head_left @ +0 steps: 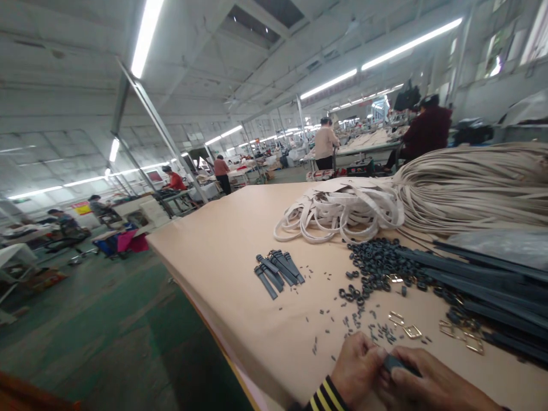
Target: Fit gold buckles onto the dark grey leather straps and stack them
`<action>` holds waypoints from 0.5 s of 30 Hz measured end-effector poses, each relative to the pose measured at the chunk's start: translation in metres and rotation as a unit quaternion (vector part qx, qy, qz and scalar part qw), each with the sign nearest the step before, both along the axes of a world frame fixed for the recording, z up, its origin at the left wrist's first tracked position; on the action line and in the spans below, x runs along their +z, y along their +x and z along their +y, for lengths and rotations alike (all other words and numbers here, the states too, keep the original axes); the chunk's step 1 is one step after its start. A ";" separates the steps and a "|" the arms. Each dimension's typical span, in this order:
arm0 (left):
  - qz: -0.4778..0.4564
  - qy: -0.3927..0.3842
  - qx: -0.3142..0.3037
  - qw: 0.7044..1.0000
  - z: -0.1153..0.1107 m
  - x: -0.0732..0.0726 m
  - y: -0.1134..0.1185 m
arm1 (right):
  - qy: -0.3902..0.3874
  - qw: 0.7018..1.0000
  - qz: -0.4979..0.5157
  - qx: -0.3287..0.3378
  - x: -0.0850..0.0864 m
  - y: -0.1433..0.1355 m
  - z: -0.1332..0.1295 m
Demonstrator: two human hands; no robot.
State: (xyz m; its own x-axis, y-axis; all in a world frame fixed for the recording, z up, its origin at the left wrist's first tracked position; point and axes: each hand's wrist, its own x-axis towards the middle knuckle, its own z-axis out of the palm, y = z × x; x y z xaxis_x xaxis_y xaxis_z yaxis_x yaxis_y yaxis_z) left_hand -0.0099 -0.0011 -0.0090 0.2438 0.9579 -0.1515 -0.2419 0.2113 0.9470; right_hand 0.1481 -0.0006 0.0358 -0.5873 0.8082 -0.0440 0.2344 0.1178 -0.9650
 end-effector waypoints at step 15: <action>0.134 0.016 -0.146 0.980 0.012 0.019 -0.007 | 0.036 0.990 -0.121 -0.058 -0.019 0.003 0.008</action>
